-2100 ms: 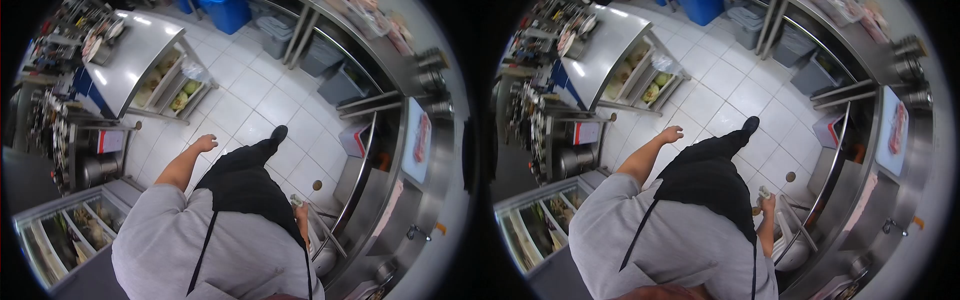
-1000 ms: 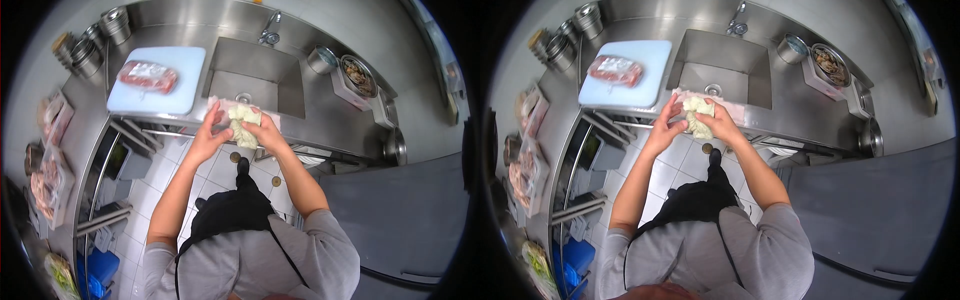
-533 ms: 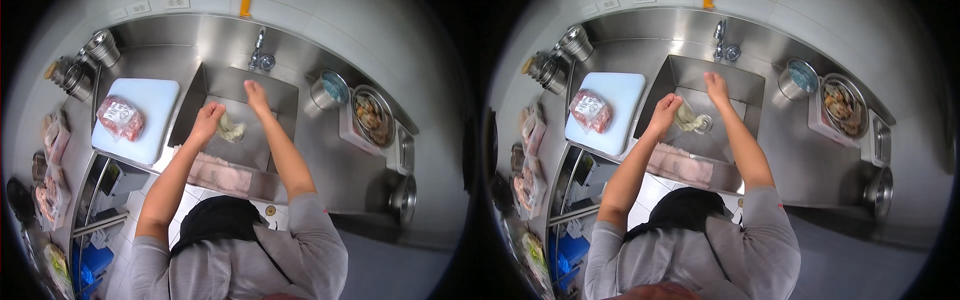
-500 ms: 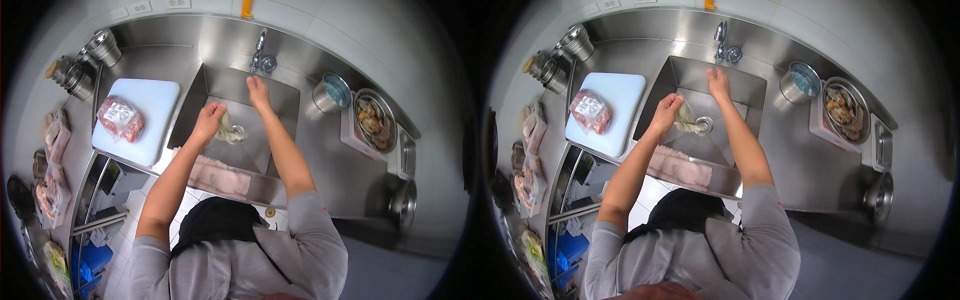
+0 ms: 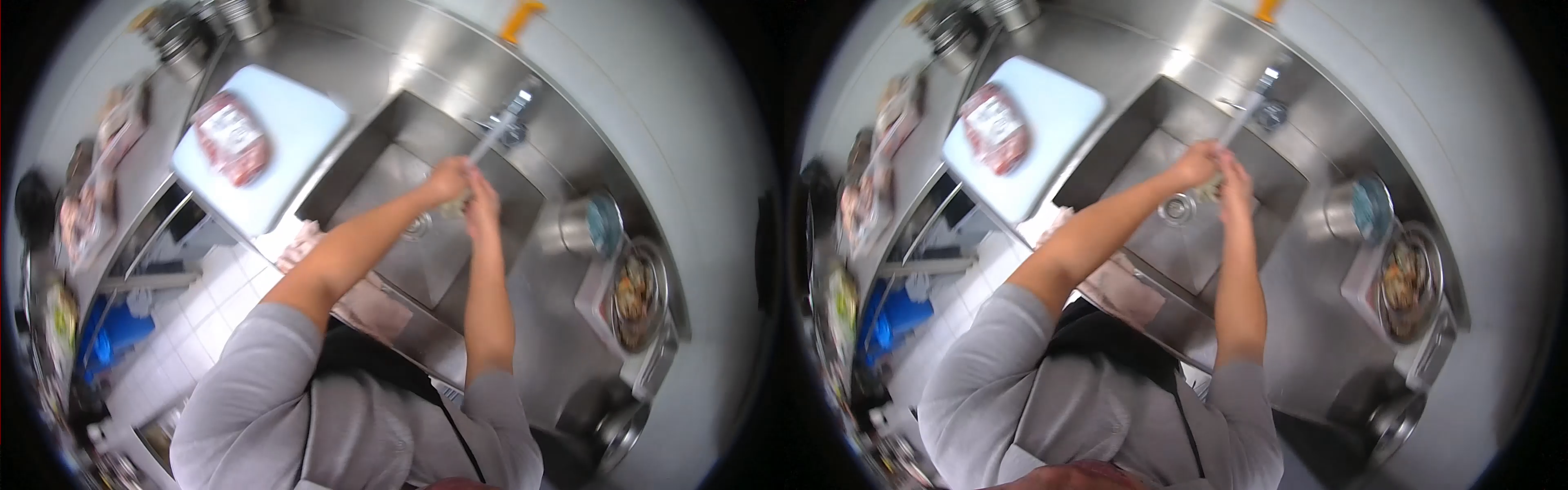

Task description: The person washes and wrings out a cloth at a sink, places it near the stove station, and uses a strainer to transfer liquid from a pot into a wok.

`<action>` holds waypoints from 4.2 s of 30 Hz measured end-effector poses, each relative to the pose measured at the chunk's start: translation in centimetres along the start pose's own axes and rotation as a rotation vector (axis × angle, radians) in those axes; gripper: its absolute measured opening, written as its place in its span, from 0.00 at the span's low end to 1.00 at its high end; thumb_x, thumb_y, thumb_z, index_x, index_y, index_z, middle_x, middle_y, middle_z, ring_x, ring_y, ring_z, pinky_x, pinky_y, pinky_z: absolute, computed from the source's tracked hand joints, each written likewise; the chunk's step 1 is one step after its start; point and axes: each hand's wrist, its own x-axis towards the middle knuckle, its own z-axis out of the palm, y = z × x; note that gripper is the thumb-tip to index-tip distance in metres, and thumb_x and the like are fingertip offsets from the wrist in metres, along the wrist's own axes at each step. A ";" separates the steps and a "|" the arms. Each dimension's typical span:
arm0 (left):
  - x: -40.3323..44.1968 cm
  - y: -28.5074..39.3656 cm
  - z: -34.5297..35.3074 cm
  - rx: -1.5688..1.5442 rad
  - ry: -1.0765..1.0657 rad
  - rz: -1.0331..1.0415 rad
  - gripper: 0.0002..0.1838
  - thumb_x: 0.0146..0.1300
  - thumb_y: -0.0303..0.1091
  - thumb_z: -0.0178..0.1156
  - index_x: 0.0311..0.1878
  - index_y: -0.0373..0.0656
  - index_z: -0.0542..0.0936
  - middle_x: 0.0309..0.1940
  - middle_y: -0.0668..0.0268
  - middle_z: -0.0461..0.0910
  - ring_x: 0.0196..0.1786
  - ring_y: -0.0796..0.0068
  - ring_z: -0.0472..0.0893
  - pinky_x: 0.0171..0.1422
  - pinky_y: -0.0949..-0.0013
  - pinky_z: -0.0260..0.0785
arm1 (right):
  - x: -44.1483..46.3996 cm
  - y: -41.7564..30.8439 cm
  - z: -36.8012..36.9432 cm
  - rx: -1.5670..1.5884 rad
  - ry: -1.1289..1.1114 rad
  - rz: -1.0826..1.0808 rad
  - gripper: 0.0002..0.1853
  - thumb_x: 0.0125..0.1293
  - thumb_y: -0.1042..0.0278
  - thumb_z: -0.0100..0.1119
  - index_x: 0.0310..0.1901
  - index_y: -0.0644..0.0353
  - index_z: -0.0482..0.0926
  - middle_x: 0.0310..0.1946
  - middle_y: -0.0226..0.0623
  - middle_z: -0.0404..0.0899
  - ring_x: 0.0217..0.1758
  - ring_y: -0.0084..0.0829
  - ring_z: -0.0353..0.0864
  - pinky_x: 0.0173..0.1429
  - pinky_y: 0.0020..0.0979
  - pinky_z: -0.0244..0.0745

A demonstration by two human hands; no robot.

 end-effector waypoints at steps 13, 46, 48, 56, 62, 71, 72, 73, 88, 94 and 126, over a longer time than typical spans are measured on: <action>-3.0 -0.8 -1.5 0.125 0.416 -0.149 0.12 0.57 0.33 0.56 0.41 0.39 0.82 0.38 0.48 0.82 0.47 0.48 0.80 0.53 0.54 0.71 | 3.4 2.0 1.5 -0.374 -0.025 -0.254 0.06 0.65 0.73 0.59 0.41 0.63 0.78 0.35 0.34 0.79 0.39 0.25 0.78 0.46 0.28 0.74; 0.4 6.1 -5.1 0.505 -0.104 0.235 0.18 0.51 0.42 0.72 0.32 0.36 0.80 0.21 0.68 0.76 0.26 0.80 0.73 0.33 0.71 0.67 | 0.1 -3.9 -0.4 0.111 -0.180 -0.117 0.05 0.64 0.69 0.60 0.40 0.59 0.78 0.32 0.27 0.77 0.36 0.19 0.75 0.41 0.24 0.71; 0.6 5.2 -5.8 0.577 -0.287 0.135 0.17 0.51 0.41 0.72 0.30 0.35 0.80 0.20 0.67 0.76 0.26 0.78 0.73 0.33 0.70 0.67 | 0.3 -3.9 -1.0 0.202 -0.133 -0.142 0.06 0.64 0.68 0.61 0.40 0.59 0.77 0.33 0.28 0.78 0.37 0.20 0.75 0.41 0.25 0.72; 1.5 3.9 -6.8 0.235 -0.459 -0.116 0.11 0.54 0.38 0.68 0.32 0.40 0.83 0.27 0.67 0.82 0.32 0.74 0.80 0.41 0.66 0.70 | 0.1 -0.5 -5.7 -1.154 -0.267 -0.181 0.19 0.58 0.57 0.67 0.48 0.56 0.77 0.39 0.28 0.79 0.40 0.25 0.78 0.42 0.29 0.72; -0.4 -0.6 -3.6 -0.585 -0.027 -0.309 0.11 0.64 0.37 0.59 0.47 0.46 0.74 0.40 0.71 0.79 0.41 0.75 0.77 0.49 0.68 0.67 | -1.2 3.0 -1.9 0.453 0.048 -0.044 0.19 0.63 0.65 0.58 0.55 0.58 0.70 0.49 0.32 0.78 0.47 0.32 0.79 0.49 0.40 0.78; 0.1 -9.1 -0.7 -0.622 -0.173 -0.426 0.16 0.69 0.42 0.50 0.48 0.39 0.77 0.39 0.62 0.80 0.41 0.67 0.80 0.46 0.62 0.73 | 2.3 3.5 1.7 -0.686 0.478 -0.389 0.14 0.65 0.59 0.54 0.33 0.62 0.81 0.33 0.53 0.80 0.37 0.54 0.80 0.40 0.44 0.73; -2.5 -2.8 0.2 -0.444 -0.126 -0.459 0.19 0.69 0.43 0.48 0.50 0.38 0.78 0.40 0.61 0.80 0.42 0.66 0.80 0.48 0.62 0.73 | 3.0 3.0 0.0 -0.774 0.502 -0.313 0.14 0.65 0.59 0.54 0.34 0.63 0.81 0.33 0.54 0.80 0.36 0.52 0.81 0.40 0.44 0.73; -1.8 -4.4 -1.1 0.040 -0.228 -0.301 0.24 0.69 0.46 0.46 0.54 0.35 0.77 0.46 0.57 0.80 0.48 0.64 0.79 0.56 0.63 0.69 | 3.6 3.2 -0.5 -0.691 0.473 -0.268 0.14 0.65 0.61 0.53 0.35 0.64 0.81 0.33 0.53 0.81 0.36 0.49 0.81 0.39 0.43 0.73; 0.4 2.8 -0.9 -0.101 -0.092 -0.265 0.13 0.70 0.38 0.54 0.48 0.37 0.77 0.35 0.64 0.79 0.37 0.72 0.78 0.39 0.67 0.72 | 1.1 -0.9 -0.4 -0.591 0.366 -0.469 0.18 0.52 0.70 0.62 0.47 0.60 0.79 0.46 0.47 0.79 0.50 0.45 0.79 0.54 0.38 0.74; 0.2 1.6 -3.6 -0.362 -0.080 -0.231 0.15 0.72 0.42 0.48 0.44 0.41 0.78 0.36 0.64 0.80 0.40 0.71 0.79 0.44 0.63 0.71 | 0.6 0.8 -4.6 -0.397 -0.198 -0.036 0.15 0.57 0.57 0.63 0.43 0.54 0.79 0.44 0.29 0.79 0.52 0.30 0.73 0.56 0.31 0.65; -2.1 -3.8 -3.0 -0.963 0.083 -0.335 0.13 0.68 0.32 0.51 0.54 0.42 0.71 0.50 0.57 0.77 0.50 0.61 0.80 0.57 0.57 0.74 | -1.6 1.7 1.6 0.443 -0.006 -0.016 0.21 0.57 0.66 0.67 0.50 0.63 0.73 0.46 0.41 0.77 0.47 0.35 0.79 0.51 0.39 0.77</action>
